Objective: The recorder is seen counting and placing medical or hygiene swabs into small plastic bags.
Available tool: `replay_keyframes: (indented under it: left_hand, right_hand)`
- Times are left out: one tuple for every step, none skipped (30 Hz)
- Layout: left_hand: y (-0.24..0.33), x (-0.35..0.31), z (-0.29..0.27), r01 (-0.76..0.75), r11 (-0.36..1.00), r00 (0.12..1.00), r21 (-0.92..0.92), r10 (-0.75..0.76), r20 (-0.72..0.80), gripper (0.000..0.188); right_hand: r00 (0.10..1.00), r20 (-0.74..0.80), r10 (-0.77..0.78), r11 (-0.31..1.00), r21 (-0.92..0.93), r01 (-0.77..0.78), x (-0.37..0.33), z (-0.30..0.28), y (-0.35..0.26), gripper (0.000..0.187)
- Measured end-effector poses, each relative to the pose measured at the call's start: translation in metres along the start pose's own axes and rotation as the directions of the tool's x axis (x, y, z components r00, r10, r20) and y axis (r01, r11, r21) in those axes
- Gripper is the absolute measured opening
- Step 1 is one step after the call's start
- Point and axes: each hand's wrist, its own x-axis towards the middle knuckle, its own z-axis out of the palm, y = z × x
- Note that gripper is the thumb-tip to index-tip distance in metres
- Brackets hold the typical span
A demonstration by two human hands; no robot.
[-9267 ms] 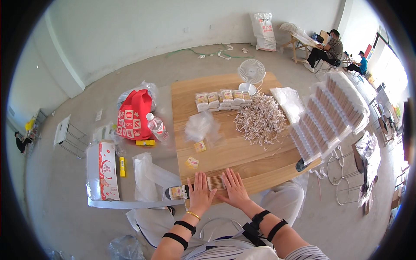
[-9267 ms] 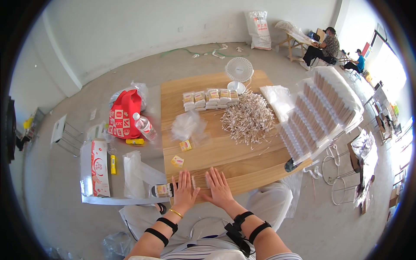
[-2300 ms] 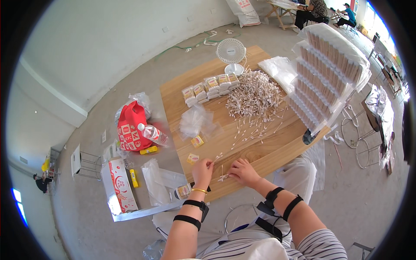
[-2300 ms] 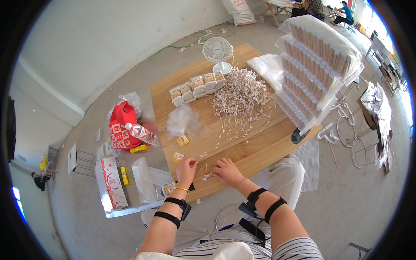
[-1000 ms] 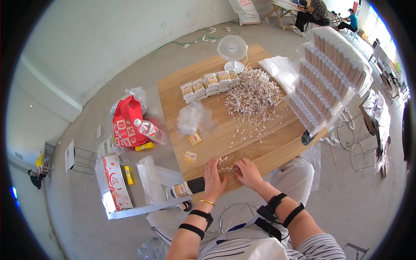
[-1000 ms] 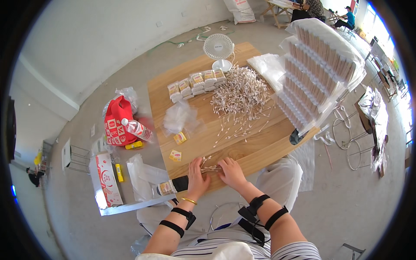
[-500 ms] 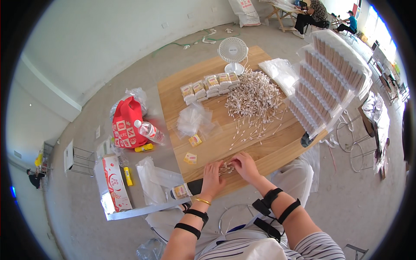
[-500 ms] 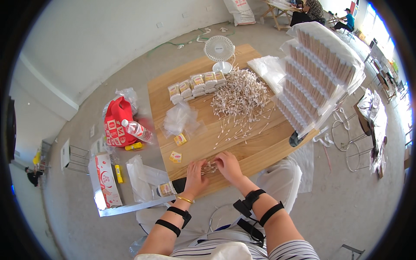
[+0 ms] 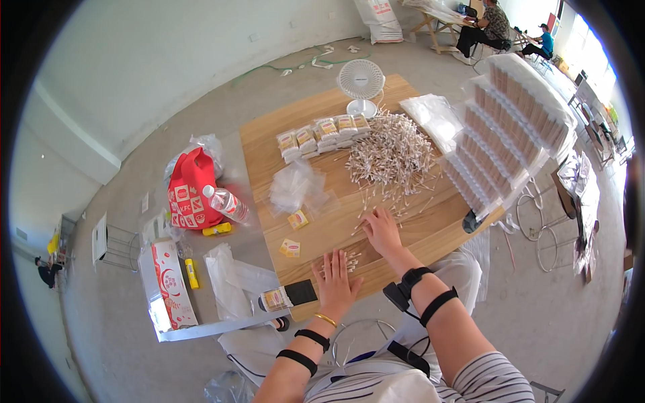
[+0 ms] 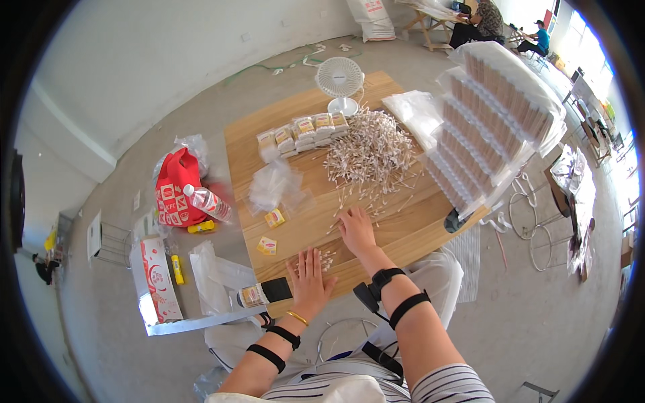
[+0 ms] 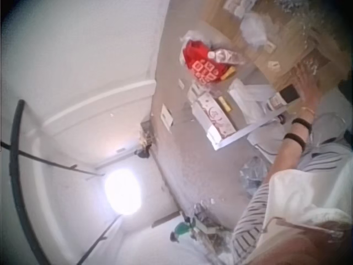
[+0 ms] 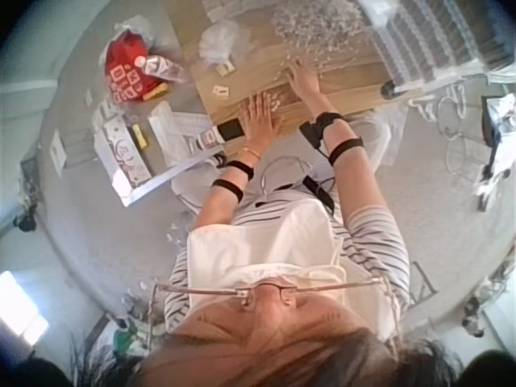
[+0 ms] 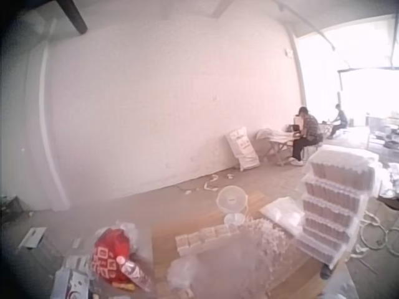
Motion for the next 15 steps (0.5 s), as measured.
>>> replay_keyframes:
  left_hand:
    - [-0.001,0.005,-0.005,0.008,0.999,1.0,0.039,-0.009,0.029,0.09]
    - [-0.001,0.011,-0.01,0.014,0.997,0.998,0.077,-0.018,0.057,0.089]
    - [-0.002,0.016,-0.014,0.012,0.998,0.998,0.068,-0.016,0.058,0.088]
    - [-0.006,0.019,-0.014,0.016,0.998,0.998,0.062,-0.02,0.059,0.087]
    - [-0.009,0.021,-0.014,0.019,0.998,0.998,0.055,-0.022,0.059,0.086]
    - [-0.012,0.022,-0.012,-0.002,0.999,0.999,0.032,0.001,0.043,0.086]
    - [-0.014,0.022,-0.01,-0.025,1.0,0.999,0.009,0.025,0.025,0.087]
    - [-0.014,0.022,-0.007,-0.051,0.999,0.999,-0.014,0.051,0.007,0.087]
    - [-0.015,0.02,-0.005,-0.049,0.996,0.999,-0.07,0.047,-0.027,0.088]
    - [-0.015,0.016,-0.004,-0.047,0.991,0.997,-0.124,0.04,-0.06,0.088]
    - [-0.016,0.012,-0.002,-0.048,0.983,0.995,-0.178,0.032,-0.093,0.089]
    - [-0.016,0.009,-0.001,-0.043,0.988,0.996,-0.147,0.031,-0.085,0.09]
    - [-0.016,0.004,-0.004,-0.031,0.993,0.997,-0.114,0.022,-0.08,0.091]
    - [-0.015,0.002,-0.005,-0.027,0.996,0.997,-0.086,0.021,-0.077,0.092]
    - [-0.015,0.001,-0.006,-0.022,0.996,0.997,-0.09,0.016,-0.069,0.092]
  right_hand:
    - [0.999,0.038,-0.027,1.0,-0.012,0.028,0.006,0.002,0.001,0.012]
    - [0.996,0.075,-0.054,0.998,-0.023,0.056,0.009,0.004,0.002,0.012]
    - [0.993,0.088,-0.075,0.996,-0.034,0.078,0.01,0.008,0.0,0.011]
    - [0.99,0.103,-0.1,0.994,-0.04,0.105,0.01,0.014,-0.007,0.011]
    - [0.985,0.117,-0.125,0.99,-0.046,0.131,0.009,0.019,-0.014,0.01]
    - [0.984,0.124,-0.129,0.991,-0.019,0.132,0.007,0.023,-0.019,0.01]
    - [0.983,0.131,-0.132,0.991,0.006,0.132,0.005,0.026,-0.023,0.009]
    - [0.982,0.137,-0.134,0.991,0.031,0.131,0.003,0.027,-0.025,0.009]
    - [0.983,0.123,-0.133,0.99,0.067,0.126,0.002,0.026,-0.025,0.008]
    - [0.985,0.111,-0.134,0.987,0.106,0.122,0.001,0.025,-0.026,0.007]
    - [0.986,0.098,-0.133,0.983,0.144,0.118,-0.001,0.023,-0.027,0.007]
    - [0.994,0.073,-0.087,0.98,0.188,0.072,-0.006,0.019,-0.028,0.008]
    - [0.997,0.054,-0.046,0.971,0.236,0.032,-0.012,0.015,-0.031,0.009]
    - [0.999,0.033,0.0,0.961,0.277,-0.009,-0.017,0.011,-0.033,0.011]
    - [0.997,0.052,0.06,0.924,0.375,-0.076,-0.026,0.008,-0.038,0.013]
